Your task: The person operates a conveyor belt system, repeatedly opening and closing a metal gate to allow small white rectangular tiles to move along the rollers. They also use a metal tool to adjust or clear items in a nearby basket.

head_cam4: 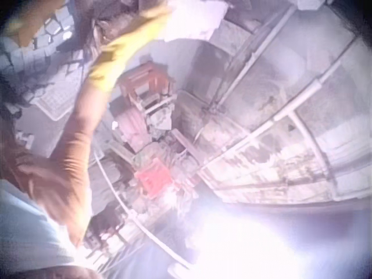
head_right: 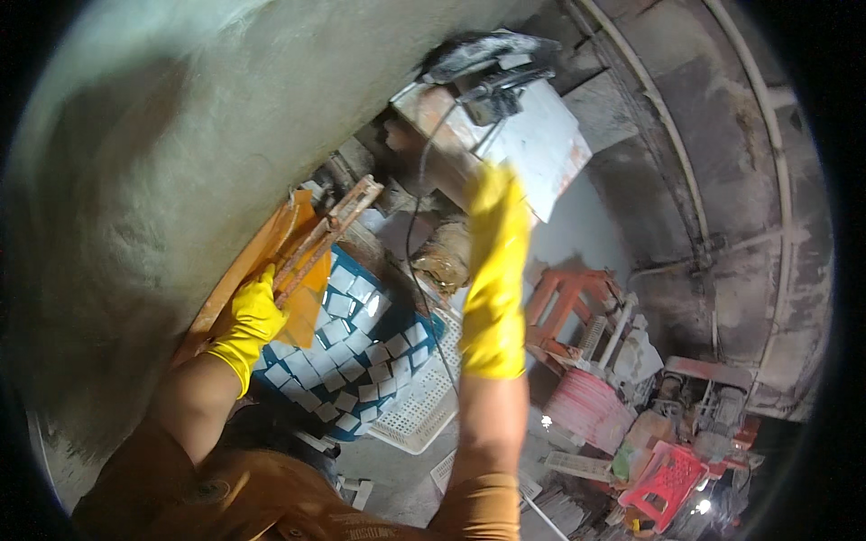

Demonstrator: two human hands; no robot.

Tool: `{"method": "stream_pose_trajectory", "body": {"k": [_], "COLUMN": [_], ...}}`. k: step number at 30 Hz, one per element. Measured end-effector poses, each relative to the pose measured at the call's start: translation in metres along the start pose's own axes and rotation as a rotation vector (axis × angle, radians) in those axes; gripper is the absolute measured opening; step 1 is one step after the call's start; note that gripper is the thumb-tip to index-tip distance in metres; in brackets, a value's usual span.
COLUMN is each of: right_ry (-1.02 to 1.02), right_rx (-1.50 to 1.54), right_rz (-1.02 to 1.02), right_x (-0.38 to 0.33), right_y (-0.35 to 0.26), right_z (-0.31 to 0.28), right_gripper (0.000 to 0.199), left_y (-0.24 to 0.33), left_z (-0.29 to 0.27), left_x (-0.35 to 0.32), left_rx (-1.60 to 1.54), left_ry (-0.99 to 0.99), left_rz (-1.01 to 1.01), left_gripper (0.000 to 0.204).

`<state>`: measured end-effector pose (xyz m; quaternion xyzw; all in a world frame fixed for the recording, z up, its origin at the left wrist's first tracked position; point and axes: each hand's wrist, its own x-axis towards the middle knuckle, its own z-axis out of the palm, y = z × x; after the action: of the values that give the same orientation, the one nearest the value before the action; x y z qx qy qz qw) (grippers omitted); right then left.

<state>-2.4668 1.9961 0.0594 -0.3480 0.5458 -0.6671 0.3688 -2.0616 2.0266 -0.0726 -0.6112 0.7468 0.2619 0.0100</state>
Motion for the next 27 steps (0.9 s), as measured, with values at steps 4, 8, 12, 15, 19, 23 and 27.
{"method": "stream_pose_trajectory", "body": {"k": [4,8,12,15,19,23,27], "right_ry": [0.26,-0.034,0.051,-0.65,-0.274,-0.144,-0.132], "right_rx": [0.534,0.598,0.641,0.625,0.146,-0.105,-0.14], "right_rz": [0.066,0.119,0.237,0.228,0.276,0.659,0.804], "right_x": [0.14,0.207,0.141,0.128,-0.041,-0.218,-0.368], "right_y": [-0.046,-0.017,-0.017,0.008,0.013,0.019,-0.026], "right_z": [0.042,0.031,0.093,0.016,0.023,-0.026,-0.041], "right_gripper": [0.08,0.078,0.07,0.076,0.088,0.086,0.059], "left_y": [0.005,-0.001,-0.009,-0.009,-0.014,-0.008,-0.009], "left_z": [-0.004,0.014,0.019,0.017,0.021,0.019,0.018], "left_x": [-0.002,0.006,0.008,0.012,0.012,0.015,0.014], "left_rx": [-0.03,-0.105,-0.064,-0.06,-0.057,-0.043,-0.057], "left_ry": [-0.025,0.152,0.082,0.051,0.053,0.053,0.067], "left_rz": [-0.011,0.119,0.027,0.041,0.027,0.029,0.049], "left_gripper": [0.088,0.069,0.07,0.073,0.07,0.069,0.069]}}
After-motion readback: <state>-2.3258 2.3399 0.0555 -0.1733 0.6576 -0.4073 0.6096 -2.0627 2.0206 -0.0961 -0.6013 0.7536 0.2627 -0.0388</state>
